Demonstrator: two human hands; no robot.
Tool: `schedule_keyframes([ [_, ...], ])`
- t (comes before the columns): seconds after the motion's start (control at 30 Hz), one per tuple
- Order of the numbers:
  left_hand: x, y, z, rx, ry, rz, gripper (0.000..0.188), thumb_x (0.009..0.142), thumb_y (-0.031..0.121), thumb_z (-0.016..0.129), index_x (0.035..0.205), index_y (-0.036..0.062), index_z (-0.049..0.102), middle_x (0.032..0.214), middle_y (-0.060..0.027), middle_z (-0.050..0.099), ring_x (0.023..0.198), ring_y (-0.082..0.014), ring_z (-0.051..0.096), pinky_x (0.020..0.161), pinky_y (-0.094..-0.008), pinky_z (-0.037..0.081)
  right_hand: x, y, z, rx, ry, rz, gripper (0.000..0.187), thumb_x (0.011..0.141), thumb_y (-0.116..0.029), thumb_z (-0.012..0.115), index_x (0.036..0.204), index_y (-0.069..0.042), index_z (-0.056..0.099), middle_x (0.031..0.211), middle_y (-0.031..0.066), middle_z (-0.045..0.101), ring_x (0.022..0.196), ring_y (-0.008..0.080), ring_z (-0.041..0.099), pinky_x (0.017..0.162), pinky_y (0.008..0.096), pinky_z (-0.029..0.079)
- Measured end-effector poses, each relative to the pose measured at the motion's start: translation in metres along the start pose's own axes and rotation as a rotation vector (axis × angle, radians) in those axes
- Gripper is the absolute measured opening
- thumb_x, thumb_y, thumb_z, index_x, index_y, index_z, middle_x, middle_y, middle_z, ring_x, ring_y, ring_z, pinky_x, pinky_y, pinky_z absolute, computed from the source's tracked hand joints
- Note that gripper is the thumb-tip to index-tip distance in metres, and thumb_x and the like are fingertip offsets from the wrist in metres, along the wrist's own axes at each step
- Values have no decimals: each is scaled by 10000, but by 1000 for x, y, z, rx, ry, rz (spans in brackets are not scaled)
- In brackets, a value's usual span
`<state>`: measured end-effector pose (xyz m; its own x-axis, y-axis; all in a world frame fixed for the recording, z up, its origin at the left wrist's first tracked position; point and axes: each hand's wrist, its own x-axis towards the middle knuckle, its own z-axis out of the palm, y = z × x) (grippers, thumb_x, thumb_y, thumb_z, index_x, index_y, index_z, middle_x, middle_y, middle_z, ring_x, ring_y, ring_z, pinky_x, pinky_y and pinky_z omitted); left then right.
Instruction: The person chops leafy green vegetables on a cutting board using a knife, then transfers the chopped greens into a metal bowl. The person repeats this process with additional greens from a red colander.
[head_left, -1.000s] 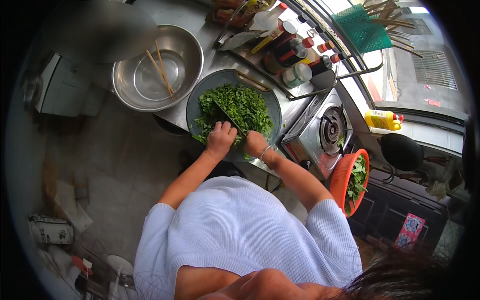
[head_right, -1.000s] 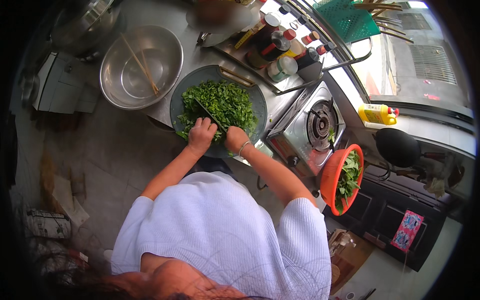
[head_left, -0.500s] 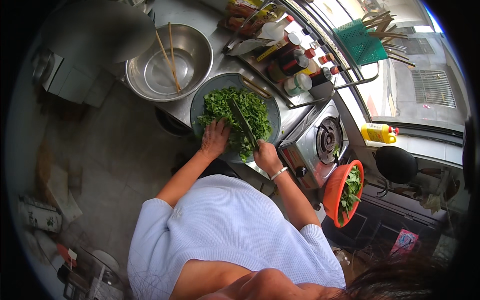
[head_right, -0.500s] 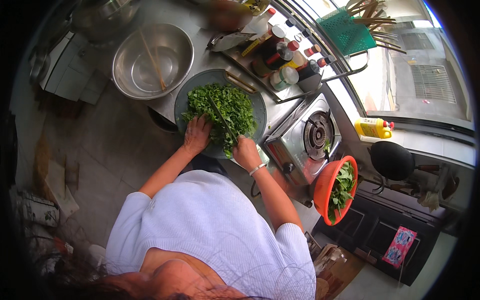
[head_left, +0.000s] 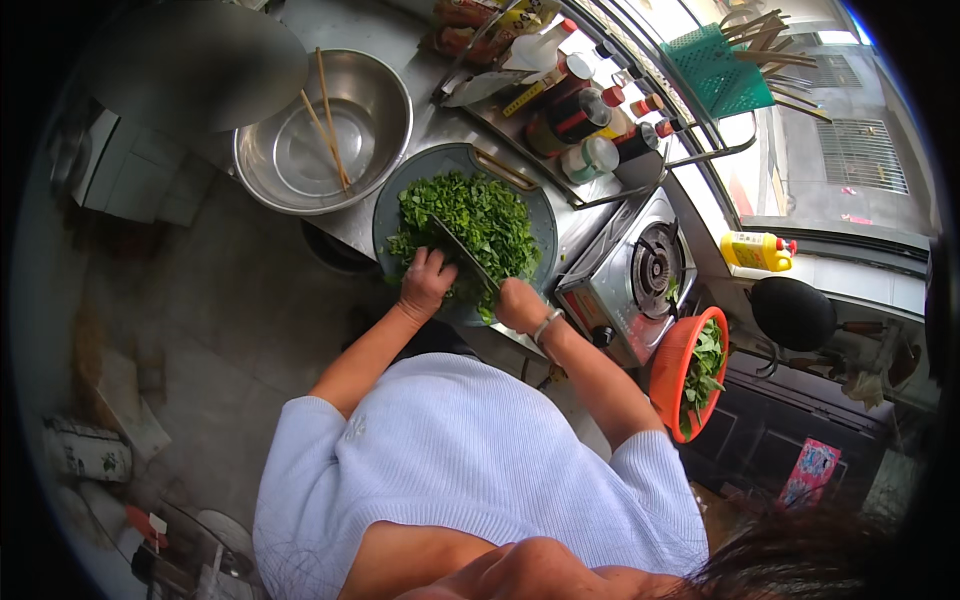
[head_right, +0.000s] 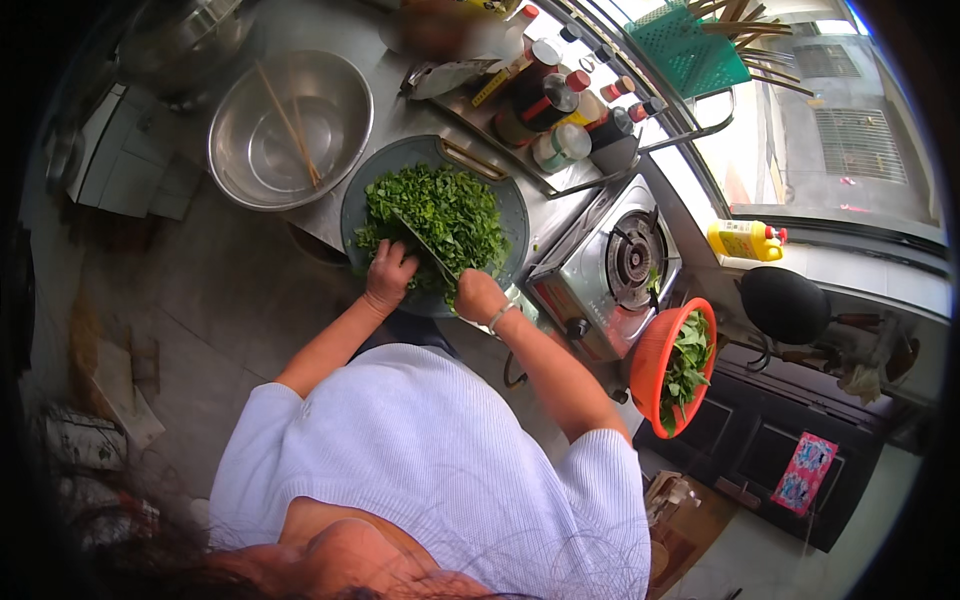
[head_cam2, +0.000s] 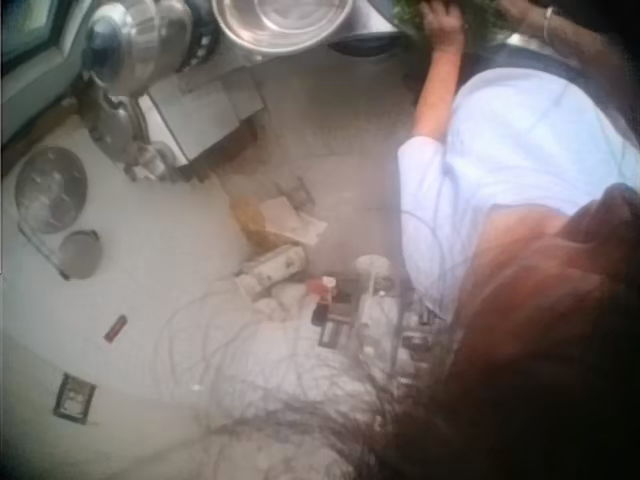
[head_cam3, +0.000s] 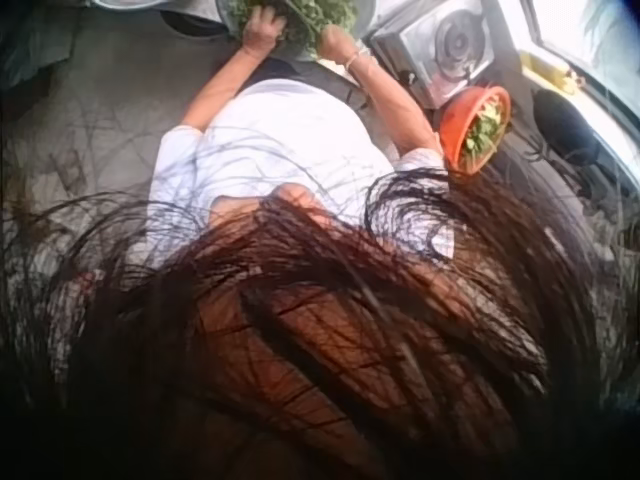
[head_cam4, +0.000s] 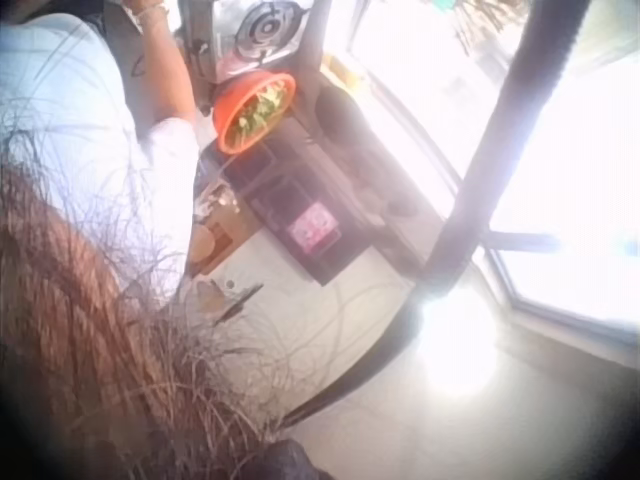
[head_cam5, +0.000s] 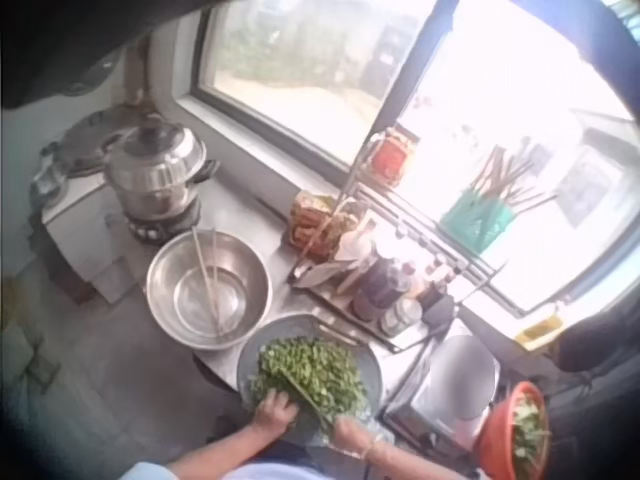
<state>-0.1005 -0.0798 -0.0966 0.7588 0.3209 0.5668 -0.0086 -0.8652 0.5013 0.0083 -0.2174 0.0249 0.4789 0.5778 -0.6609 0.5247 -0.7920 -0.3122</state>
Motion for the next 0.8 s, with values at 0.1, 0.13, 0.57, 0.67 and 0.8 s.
schedule_keyframes([
  [0.1,2,-1,0,-31,-41,11,81,674,74,563,747,108,551,845,-114,489,814,-313,516,628,-368,507,21,1,10,-13,26,-20,134,689,-60,549,680,66,593,763,302,605,769,445,612,698,483,499],
  [0.13,2,3,-2,-52,-67,24,76,674,72,561,739,109,544,834,-110,486,807,-307,516,623,-366,505,37,22,34,-72,130,-122,122,689,-62,561,699,54,598,781,294,612,776,438,616,710,479,499],
  [0.57,8,1,-2,-173,-1,-307,367,565,-79,587,910,7,495,1022,-202,464,898,-422,483,790,-465,440,15,34,32,116,371,-242,137,721,-85,605,790,29,574,707,273,582,739,459,574,674,504,469],
  [0.67,16,-3,12,-180,80,-439,401,576,-78,593,955,9,491,1047,-189,459,947,-405,474,784,-465,437,-4,26,25,168,427,-181,120,730,-64,598,807,22,564,720,274,580,737,465,570,661,514,462],
  [0.8,15,-3,26,38,-76,-351,462,592,-12,646,1015,13,461,1094,-211,441,995,-434,449,834,-461,438,-16,19,24,176,502,-190,117,740,-64,598,812,17,554,723,271,584,727,458,575,650,518,462],
])
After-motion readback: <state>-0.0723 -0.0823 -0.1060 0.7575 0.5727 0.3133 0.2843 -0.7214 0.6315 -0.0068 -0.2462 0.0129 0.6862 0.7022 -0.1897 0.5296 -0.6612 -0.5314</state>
